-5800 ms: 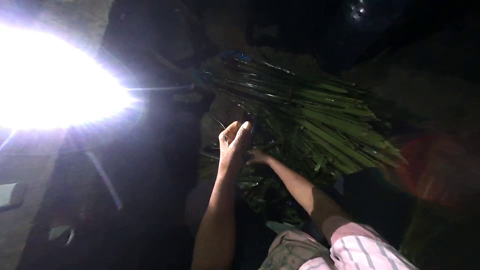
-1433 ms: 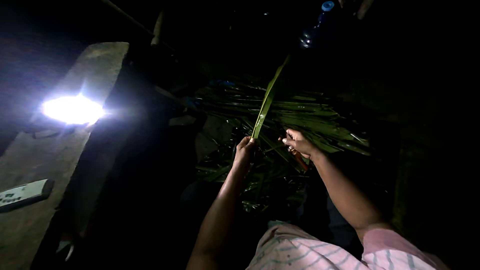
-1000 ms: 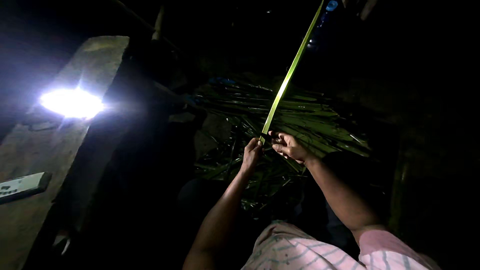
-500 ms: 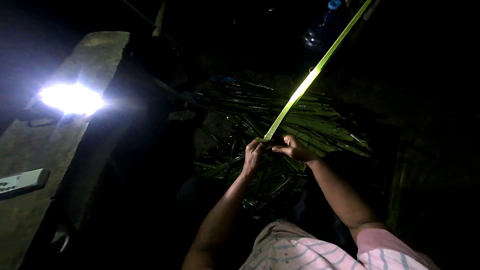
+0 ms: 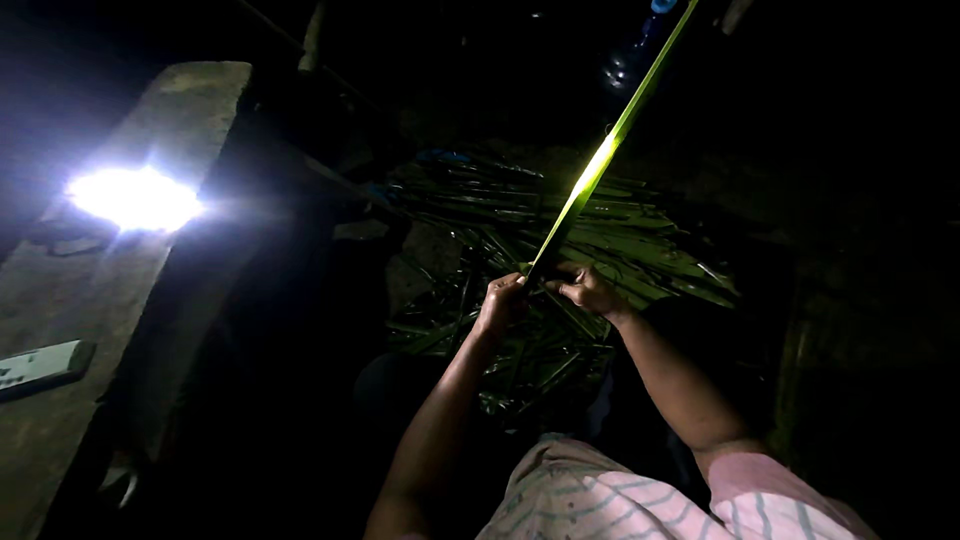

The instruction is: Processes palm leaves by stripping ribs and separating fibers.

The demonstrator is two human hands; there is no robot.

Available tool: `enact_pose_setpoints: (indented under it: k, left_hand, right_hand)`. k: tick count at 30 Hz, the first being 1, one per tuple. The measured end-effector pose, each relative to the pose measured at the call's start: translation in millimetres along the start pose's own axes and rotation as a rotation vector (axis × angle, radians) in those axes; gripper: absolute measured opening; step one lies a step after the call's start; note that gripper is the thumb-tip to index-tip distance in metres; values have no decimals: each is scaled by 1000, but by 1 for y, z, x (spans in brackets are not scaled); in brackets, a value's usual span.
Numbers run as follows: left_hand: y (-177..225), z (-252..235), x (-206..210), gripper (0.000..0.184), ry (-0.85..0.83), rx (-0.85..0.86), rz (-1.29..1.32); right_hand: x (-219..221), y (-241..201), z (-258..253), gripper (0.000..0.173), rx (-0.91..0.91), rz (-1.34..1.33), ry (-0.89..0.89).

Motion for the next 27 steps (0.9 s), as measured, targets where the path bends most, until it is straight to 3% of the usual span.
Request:
enact_pose_setpoints:
  k: [3,6,9,13,18,27]
  left_hand:
    - [1,-2,-2,33,-5,-5,12]
    - [1,0,-3,31,-64,27,-27]
    - [4,5,-4,25,-145,86,-318]
    - [13,8,-1,31,-160,9,-475]
    - [14,3,-12,30,-227,-107,-349]
    - [12,11,-31,29,-268,-267,-355]
  right_hand:
    - [6,3,-1,17,-61,84,50]
    - [5,-7,2,16,169,66,-66]
    - [2,-12,9,18,328,-122,-179]
    - [3,-13,13,29,253,-313,-47]
    - [10,-10,9,14,240,-300,32]
    - [-16,-11,5,26,258,-328,220]
Point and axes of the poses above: each hand's wrist, its own z-axis away from the middle knuckle, its own x-axis out of the palm, y = z × x, the point moved 2 cm from there along -z, towards the middle knuckle, and after that the axes turned 7 degrees about -x, right-handed, at the moved point
